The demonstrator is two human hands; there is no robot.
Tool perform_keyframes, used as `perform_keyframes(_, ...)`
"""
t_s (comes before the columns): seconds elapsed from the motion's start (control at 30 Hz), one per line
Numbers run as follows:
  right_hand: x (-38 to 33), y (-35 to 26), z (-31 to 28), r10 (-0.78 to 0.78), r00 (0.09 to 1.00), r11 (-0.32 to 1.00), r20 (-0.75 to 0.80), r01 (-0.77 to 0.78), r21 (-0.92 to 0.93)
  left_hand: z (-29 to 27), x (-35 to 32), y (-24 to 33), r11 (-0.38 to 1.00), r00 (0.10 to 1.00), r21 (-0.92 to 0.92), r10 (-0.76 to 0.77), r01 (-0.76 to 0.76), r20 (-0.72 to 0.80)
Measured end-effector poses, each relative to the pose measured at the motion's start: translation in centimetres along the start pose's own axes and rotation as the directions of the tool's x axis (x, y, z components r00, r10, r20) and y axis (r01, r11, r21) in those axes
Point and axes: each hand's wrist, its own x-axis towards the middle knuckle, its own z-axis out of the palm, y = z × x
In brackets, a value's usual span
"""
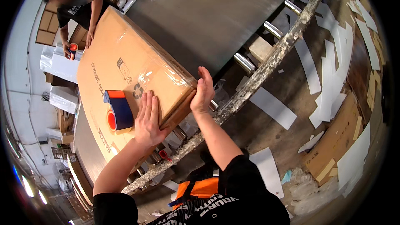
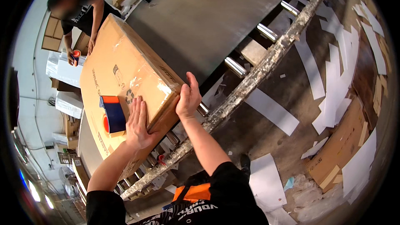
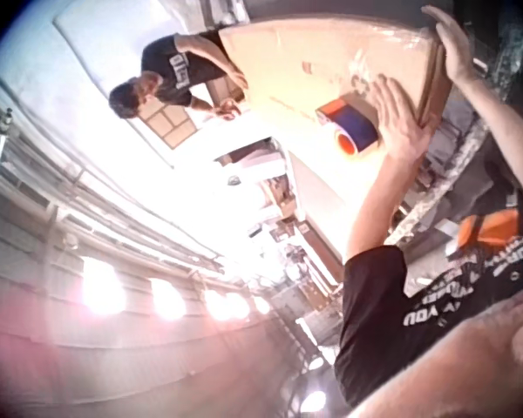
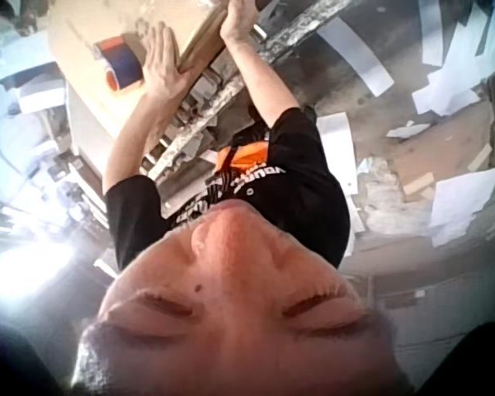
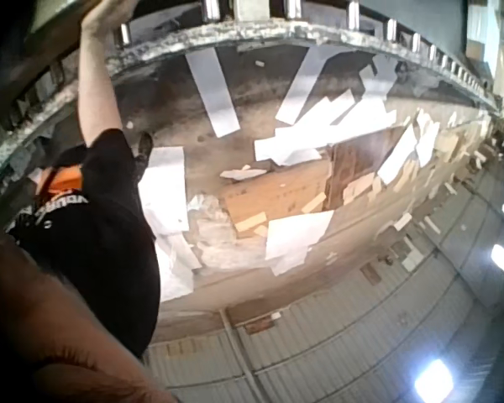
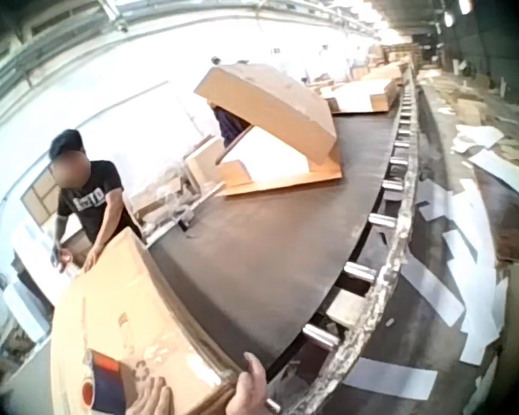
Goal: The person tapes large cardboard boxes moving on a conveyor belt using a tape dispenser.
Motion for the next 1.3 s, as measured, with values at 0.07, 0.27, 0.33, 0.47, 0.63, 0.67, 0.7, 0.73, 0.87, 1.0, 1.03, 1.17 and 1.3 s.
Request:
perform_keyframes(0.07, 1.6, -0.9, -1.3, 0.076, 0.978, 0.997, 0.194, -0.07, -0.038, 0.0, -0.1, 0.0, 1.0, 1.0, -0.017, 0.0, 0.0, 0.003)
perform_keyframes(0.27, 8.0, -5.2, -0.5, 0.226, 0.426, 0.912, 0.876, -0.407, -0.037, 0.0, -0.4, 0.1, 0.996, 0.998, -0.076, -0.046, 0.049, 0.039)
perform_keyframes(0.33, 9.4, -5.3, 0.7, 0.359, 0.302, 0.894, 0.883, -0.383, -0.233, -0.3, -0.3, 0.0, 0.994, 0.992, -0.083, -0.063, 0.072, 0.107)
perform_keyframes(0.47, 9.3, -6.5, 1.3, 0.47, 0.598, 0.767, 0.649, 0.088, -0.636, 0.0, -0.6, -0.2, 0.999, 0.988, 0.015, -0.049, 0.048, 0.149)
perform_keyframes(0.63, -3.0, -14.3, 13.7, 0.442, 0.616, 0.685, 0.651, 0.236, -0.689, -0.7, 0.0, -0.6, 0.986, 0.879, -0.155, 0.016, 0.067, 0.477)
perform_keyframes(0.67, -5.9, -14.2, 16.6, 0.417, 0.554, 0.575, 0.72, 0.453, -0.682, 5.0, -1.4, -0.8, 0.983, 0.982, -0.181, -0.072, 0.04, -0.175)
perform_keyframes(0.7, -7.5, -10.4, 17.3, 0.218, 0.663, 0.352, 0.717, 0.632, -0.691, 4.9, -0.8, 0.0, 0.997, 0.983, -0.028, -0.07, 0.067, -0.17)
perform_keyframes(0.73, -6.8, -9.2, 18.7, 0.397, 0.668, 0.39, 0.629, 0.498, -0.775, 6.0, -0.5, 0.1, 0.999, 0.975, 0.003, -0.05, 0.051, -0.218)
perform_keyframes(0.87, -2.9, -8.9, 16.9, 0.477, 0.762, 0.711, 0.437, -0.043, -0.702, 3.7, 1.4, 0.7, 0.877, 0.999, -0.479, -0.051, 0.044, -0.002)
perform_keyframes(1.0, 2.8, -18.0, 13.0, 0.561, 0.586, 0.823, 0.584, -0.473, -0.315, 1.5, -0.4, 0.3, 0.995, 0.997, -0.082, -0.057, 0.061, 0.054)
perform_keyframes(1.03, 2.7, -21.2, 12.7, 0.565, 0.579, 0.805, 0.588, -0.542, -0.24, 1.5, -0.4, 0.3, 0.993, 0.997, -0.101, -0.052, 0.058, 0.06)
perform_keyframes(1.17, 4.8, -23.2, 10.8, 0.216, 0.726, 0.746, 0.653, 0.309, -0.59, 0.9, -0.6, 0.6, 0.983, 0.99, -0.127, -0.123, 0.131, 0.063)
perform_keyframes(1.3, 2.9, -22.6, 14.8, 0.508, 0.641, -0.219, 0.576, 0.743, -0.633, -0.2, -0.4, 0.7, 0.955, 0.958, -0.124, -0.253, 0.269, 0.133)
